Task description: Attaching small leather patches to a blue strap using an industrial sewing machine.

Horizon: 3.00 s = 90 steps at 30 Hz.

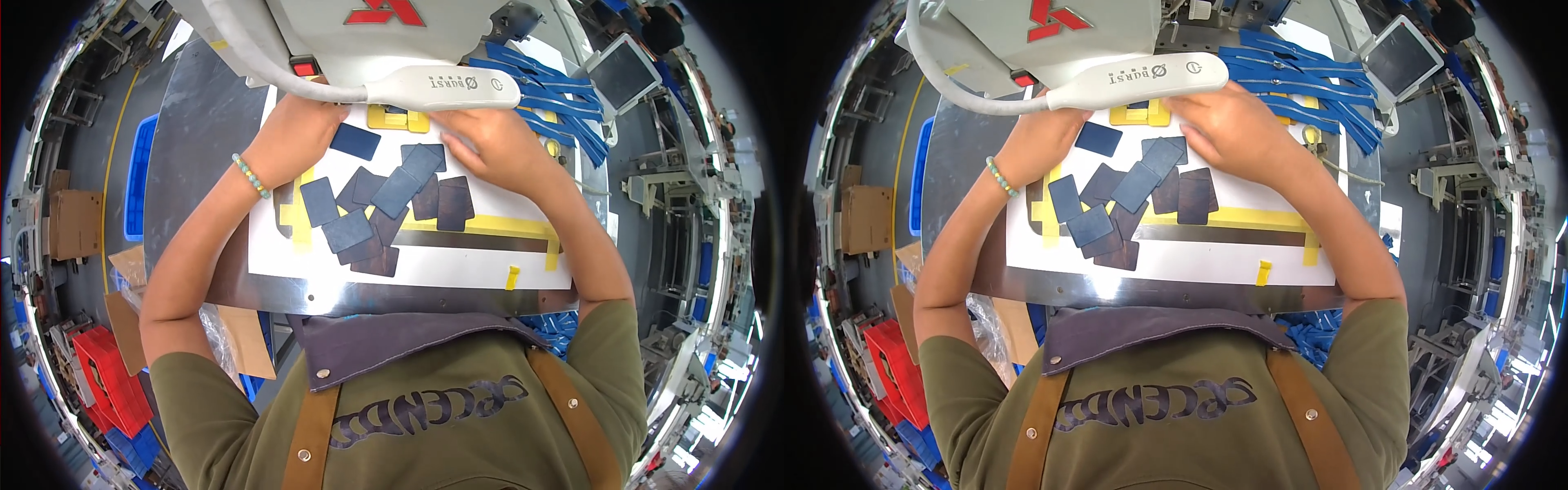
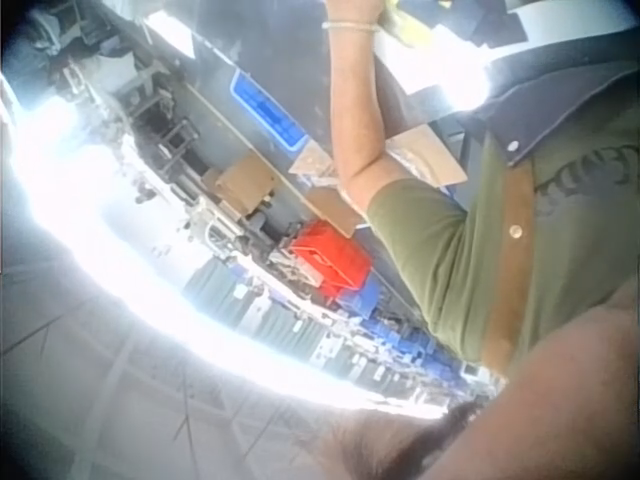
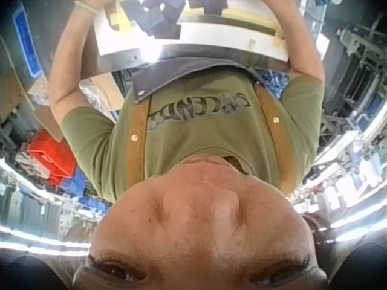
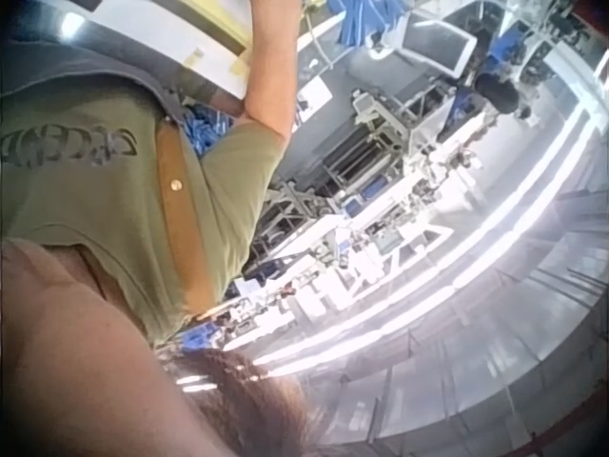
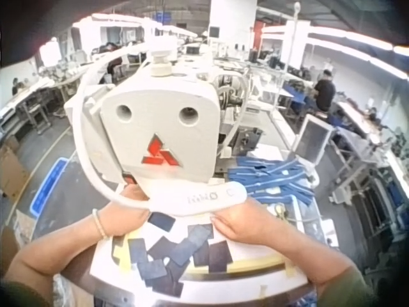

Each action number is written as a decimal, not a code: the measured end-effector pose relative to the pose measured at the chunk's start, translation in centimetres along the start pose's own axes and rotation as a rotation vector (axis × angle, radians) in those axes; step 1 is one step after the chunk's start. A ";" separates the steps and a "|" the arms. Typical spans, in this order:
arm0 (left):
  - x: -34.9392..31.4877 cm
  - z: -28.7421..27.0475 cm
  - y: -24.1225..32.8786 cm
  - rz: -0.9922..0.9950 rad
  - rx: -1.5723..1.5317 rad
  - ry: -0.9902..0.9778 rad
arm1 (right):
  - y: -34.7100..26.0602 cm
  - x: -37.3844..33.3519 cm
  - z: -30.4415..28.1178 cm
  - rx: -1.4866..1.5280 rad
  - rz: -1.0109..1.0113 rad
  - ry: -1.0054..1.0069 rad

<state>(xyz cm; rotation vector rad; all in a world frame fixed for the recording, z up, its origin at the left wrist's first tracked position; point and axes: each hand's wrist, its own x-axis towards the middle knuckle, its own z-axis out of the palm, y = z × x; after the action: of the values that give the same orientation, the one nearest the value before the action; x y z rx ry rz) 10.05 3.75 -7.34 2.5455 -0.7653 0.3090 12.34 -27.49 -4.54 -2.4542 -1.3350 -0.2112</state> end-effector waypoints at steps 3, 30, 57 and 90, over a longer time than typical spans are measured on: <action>-0.2 0.8 -0.5 -0.003 0.238 -0.093 | 0.4 0.0 0.4 -0.114 0.005 0.035; 0.2 0.1 4.5 0.393 0.091 0.188 | -6.7 -0.5 -4.3 -0.027 -0.170 -0.072; 1.1 2.5 4.0 -0.491 -1.239 -0.031 | 0.2 -0.1 0.5 1.178 0.647 -0.008; 0.3 3.2 5.1 -0.285 -1.047 0.070 | -2.1 0.0 1.9 0.440 0.156 0.306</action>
<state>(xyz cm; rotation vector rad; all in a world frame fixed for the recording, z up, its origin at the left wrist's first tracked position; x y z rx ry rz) 7.71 -1.69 -8.14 1.5943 -0.3614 -0.0966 10.50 -25.77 -5.83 -2.0441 -0.9385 -0.2169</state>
